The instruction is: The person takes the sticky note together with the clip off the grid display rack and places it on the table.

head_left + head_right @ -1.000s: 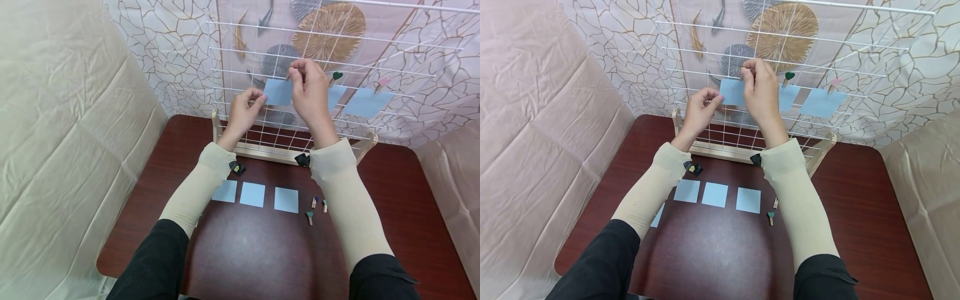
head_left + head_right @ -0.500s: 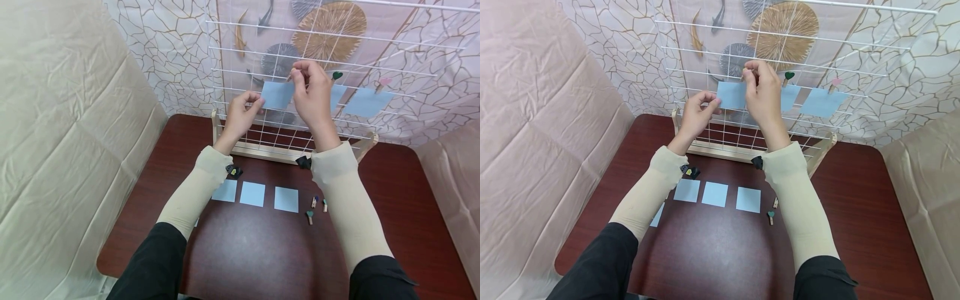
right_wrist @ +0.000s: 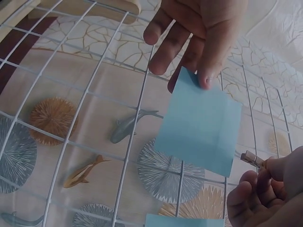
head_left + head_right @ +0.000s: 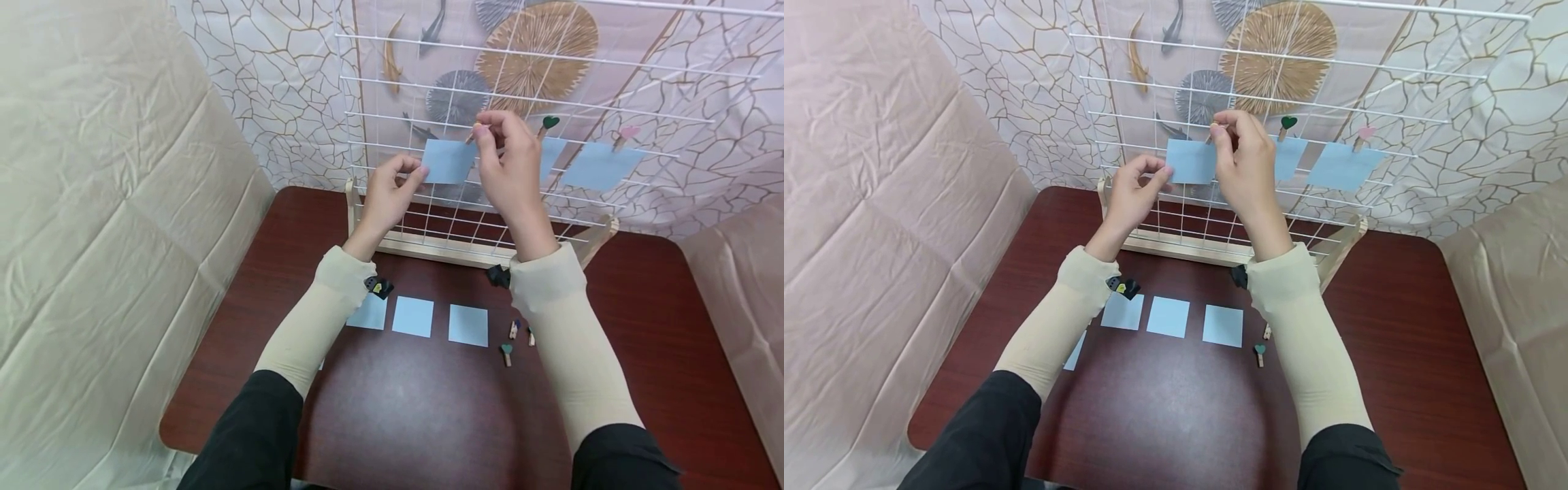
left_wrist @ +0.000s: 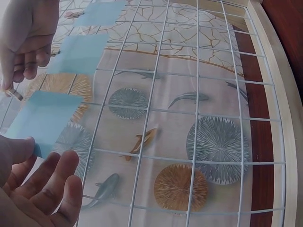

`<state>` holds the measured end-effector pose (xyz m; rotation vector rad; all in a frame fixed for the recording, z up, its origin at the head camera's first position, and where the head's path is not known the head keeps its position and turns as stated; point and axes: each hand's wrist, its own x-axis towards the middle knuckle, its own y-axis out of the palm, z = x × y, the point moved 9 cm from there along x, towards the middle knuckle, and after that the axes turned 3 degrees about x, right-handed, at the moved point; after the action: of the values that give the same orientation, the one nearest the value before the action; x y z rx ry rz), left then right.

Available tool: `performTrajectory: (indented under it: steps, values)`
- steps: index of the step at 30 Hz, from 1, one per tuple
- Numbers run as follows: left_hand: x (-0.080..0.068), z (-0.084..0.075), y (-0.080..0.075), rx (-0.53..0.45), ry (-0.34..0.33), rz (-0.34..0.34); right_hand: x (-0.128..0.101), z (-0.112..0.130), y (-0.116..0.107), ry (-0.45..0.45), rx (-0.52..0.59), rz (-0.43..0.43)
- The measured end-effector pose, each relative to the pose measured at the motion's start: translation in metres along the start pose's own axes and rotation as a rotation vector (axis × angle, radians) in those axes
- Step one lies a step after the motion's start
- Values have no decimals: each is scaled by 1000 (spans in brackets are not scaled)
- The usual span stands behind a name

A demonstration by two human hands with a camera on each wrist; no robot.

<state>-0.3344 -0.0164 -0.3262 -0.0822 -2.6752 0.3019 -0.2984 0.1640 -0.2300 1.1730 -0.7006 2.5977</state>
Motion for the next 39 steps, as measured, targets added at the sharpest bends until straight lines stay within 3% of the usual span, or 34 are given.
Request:
performTrajectory:
  steps: [19,39]
  values:
    - [-29,-9,-14,7,73,3,-26,-4,-13,39,18,-8]
    - [-51,-5,-12,-29,50,2,-52,-17,-19,100,55,12]
